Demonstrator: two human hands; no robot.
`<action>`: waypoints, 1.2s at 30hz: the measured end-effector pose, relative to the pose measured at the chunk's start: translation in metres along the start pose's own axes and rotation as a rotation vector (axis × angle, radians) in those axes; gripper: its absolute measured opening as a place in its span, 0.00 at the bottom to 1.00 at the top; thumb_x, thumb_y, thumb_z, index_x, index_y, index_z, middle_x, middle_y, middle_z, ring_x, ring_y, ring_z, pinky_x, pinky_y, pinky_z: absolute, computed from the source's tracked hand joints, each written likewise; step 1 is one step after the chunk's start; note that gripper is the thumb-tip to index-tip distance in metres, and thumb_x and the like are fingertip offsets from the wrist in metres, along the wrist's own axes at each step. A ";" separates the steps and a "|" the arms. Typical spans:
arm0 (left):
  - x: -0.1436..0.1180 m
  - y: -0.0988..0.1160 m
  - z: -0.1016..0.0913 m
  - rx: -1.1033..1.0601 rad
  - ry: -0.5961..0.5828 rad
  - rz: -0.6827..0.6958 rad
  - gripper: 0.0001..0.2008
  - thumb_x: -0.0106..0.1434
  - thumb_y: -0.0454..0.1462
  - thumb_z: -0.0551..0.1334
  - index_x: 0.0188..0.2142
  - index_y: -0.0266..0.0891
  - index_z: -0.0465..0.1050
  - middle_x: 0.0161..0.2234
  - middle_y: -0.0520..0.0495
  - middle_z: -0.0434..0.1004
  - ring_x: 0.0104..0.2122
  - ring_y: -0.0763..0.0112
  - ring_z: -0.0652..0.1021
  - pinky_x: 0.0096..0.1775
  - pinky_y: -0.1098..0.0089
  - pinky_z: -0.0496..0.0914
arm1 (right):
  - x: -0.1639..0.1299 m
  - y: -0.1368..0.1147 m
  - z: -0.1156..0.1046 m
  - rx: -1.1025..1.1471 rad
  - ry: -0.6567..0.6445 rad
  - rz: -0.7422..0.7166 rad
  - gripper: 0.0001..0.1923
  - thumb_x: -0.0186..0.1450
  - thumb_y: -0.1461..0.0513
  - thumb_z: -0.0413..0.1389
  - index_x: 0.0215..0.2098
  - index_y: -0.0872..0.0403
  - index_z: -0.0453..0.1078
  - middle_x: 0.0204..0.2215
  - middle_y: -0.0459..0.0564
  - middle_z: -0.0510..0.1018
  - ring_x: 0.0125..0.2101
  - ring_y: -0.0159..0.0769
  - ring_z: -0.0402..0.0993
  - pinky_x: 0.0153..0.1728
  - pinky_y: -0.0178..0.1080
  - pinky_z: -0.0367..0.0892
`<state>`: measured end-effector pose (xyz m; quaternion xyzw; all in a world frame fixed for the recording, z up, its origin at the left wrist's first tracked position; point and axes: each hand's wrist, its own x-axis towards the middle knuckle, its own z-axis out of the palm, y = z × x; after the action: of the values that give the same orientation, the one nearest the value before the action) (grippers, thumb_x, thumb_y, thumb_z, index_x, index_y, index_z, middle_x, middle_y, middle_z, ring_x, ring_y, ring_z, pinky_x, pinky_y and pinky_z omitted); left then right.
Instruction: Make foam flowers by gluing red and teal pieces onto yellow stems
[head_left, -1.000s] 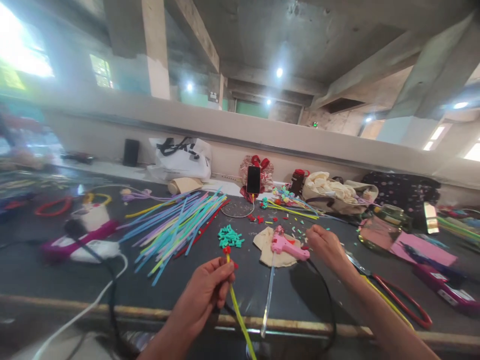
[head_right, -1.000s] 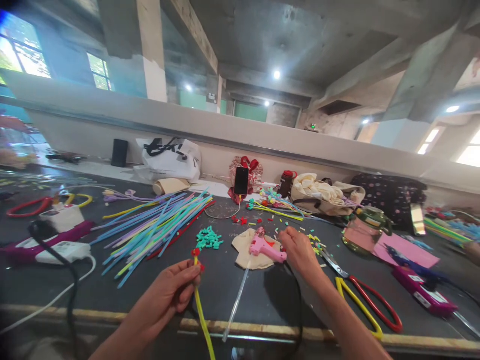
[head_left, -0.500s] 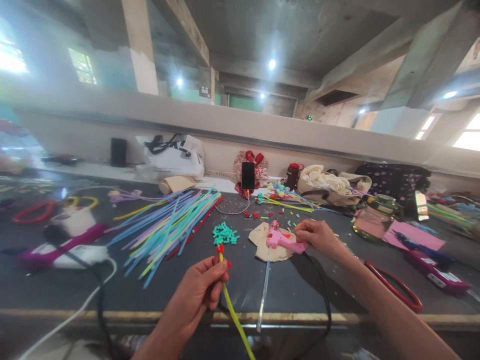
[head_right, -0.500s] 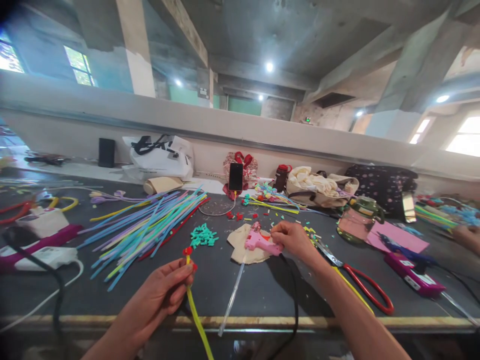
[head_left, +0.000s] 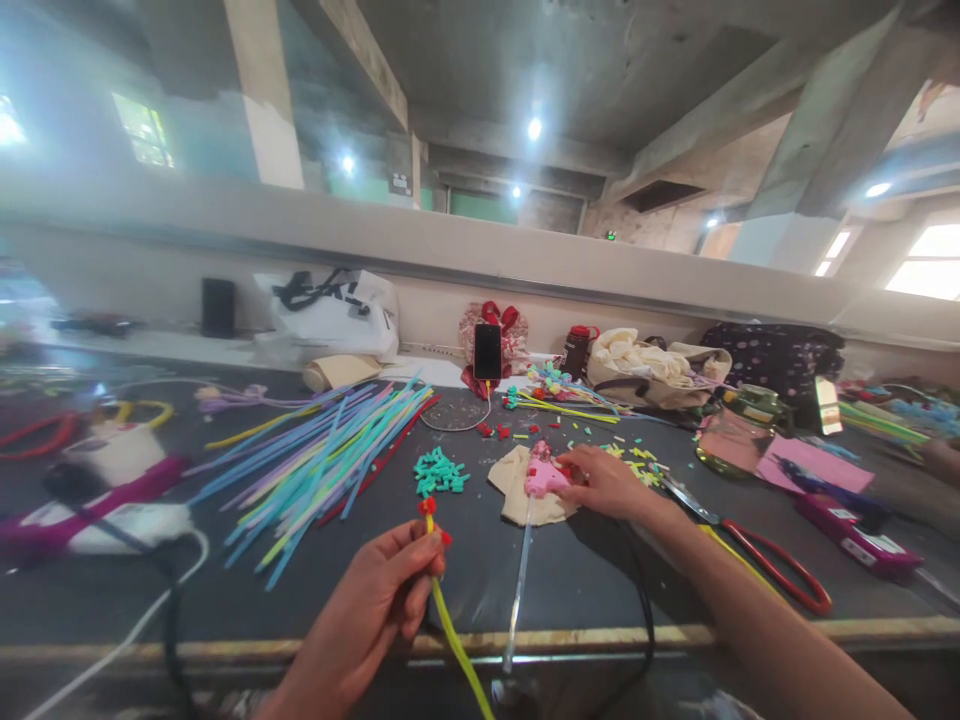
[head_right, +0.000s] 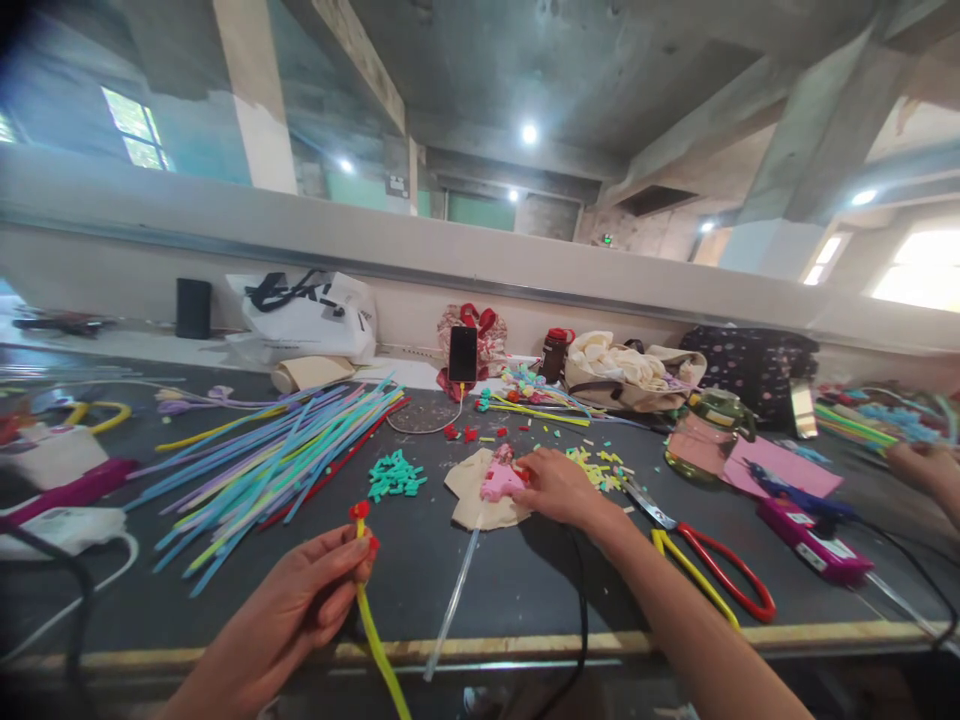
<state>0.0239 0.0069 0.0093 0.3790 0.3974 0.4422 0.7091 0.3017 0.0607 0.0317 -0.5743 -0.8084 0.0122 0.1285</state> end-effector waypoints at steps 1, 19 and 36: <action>0.000 0.000 0.000 -0.002 0.002 0.005 0.11 0.46 0.41 0.64 0.18 0.36 0.65 0.08 0.59 0.60 0.07 0.87 0.55 0.11 0.83 0.50 | 0.001 -0.001 0.002 -0.035 -0.012 -0.004 0.16 0.53 0.55 0.53 0.37 0.54 0.69 0.30 0.50 0.73 0.32 0.37 0.66 0.33 0.35 0.57; 0.001 -0.001 -0.002 -0.011 -0.058 0.008 0.11 0.49 0.40 0.63 0.18 0.34 0.66 0.11 0.57 0.64 0.07 0.89 0.52 0.10 0.82 0.45 | 0.008 -0.009 -0.011 0.088 0.158 0.089 0.09 0.53 0.59 0.51 0.32 0.54 0.64 0.31 0.47 0.69 0.31 0.34 0.64 0.31 0.34 0.57; 0.105 0.000 0.078 0.044 -0.016 -0.203 0.15 0.59 0.38 0.55 0.45 0.36 0.63 0.44 0.43 0.67 0.38 0.66 0.72 0.38 0.60 0.68 | 0.004 0.001 -0.008 0.656 0.164 0.216 0.09 0.47 0.62 0.55 0.28 0.55 0.70 0.24 0.43 0.71 0.24 0.31 0.63 0.23 0.31 0.56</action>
<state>0.1249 0.0898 0.0163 0.3558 0.4377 0.3564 0.7448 0.3034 0.0640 0.0404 -0.5837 -0.6830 0.2386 0.3685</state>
